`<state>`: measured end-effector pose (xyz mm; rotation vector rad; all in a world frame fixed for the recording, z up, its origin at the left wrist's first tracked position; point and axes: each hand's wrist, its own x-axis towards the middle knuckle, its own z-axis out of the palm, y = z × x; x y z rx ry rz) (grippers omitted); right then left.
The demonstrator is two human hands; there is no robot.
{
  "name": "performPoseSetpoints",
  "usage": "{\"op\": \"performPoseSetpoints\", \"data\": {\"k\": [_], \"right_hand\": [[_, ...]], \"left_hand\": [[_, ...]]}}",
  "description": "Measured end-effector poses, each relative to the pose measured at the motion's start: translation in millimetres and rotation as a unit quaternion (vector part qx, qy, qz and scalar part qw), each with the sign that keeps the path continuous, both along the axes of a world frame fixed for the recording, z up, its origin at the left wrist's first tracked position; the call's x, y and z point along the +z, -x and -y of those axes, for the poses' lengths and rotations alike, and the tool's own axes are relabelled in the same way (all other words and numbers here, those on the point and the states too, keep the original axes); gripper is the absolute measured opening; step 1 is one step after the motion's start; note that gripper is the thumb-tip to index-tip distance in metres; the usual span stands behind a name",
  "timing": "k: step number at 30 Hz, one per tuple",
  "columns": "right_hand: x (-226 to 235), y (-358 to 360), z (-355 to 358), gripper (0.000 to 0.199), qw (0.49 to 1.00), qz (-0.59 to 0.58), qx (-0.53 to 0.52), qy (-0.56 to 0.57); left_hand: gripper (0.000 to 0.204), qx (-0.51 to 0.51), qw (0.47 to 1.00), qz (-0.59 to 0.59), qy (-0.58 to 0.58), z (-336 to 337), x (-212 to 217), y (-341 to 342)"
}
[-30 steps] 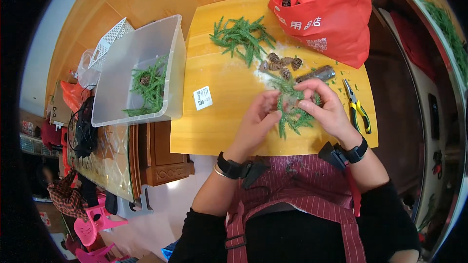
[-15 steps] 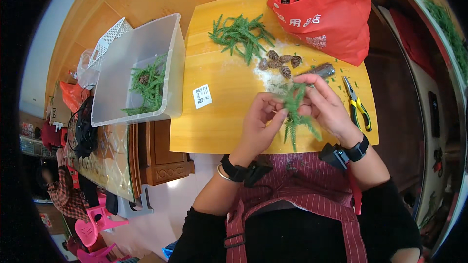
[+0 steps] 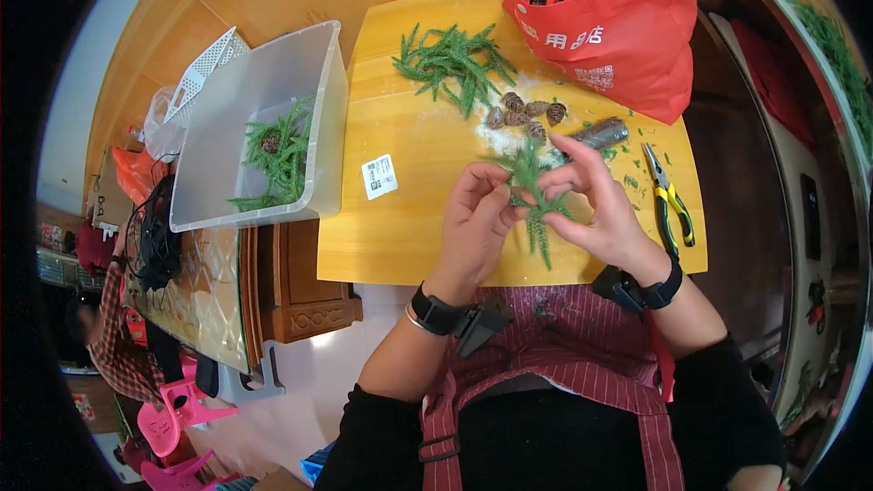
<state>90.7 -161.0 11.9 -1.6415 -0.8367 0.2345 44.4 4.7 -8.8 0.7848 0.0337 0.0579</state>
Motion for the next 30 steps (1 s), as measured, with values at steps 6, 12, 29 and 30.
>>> {"op": "performPoseSetpoints", "data": {"k": [6, 12, 29, 30], "right_hand": [[7.7, 3.2, 2.1, 0.07, 0.983, -0.165, -0.014, -0.082], [11.2, 1.0, 5.4, 0.067, 0.958, -0.248, 0.072, -0.127], [8.4, 11.0, -7.5, 0.087, 0.892, 0.364, -0.198, 0.18], [9.1, 10.6, -7.2, 0.087, 0.892, 0.365, -0.197, 0.178]], "left_hand": [[0.031, 0.146, 0.855, 0.069, -0.493, -8.7, -6.1, 0.9], [0.035, -0.065, 0.968, 0.063, -0.235, -4.8, 10.9, 1.8], [0.02, 0.041, 0.977, 0.048, -0.205, 7.4, 1.4, 5.5], [0.02, 0.032, 0.978, 0.041, -0.202, 7.6, 3.4, 6.4]]}}
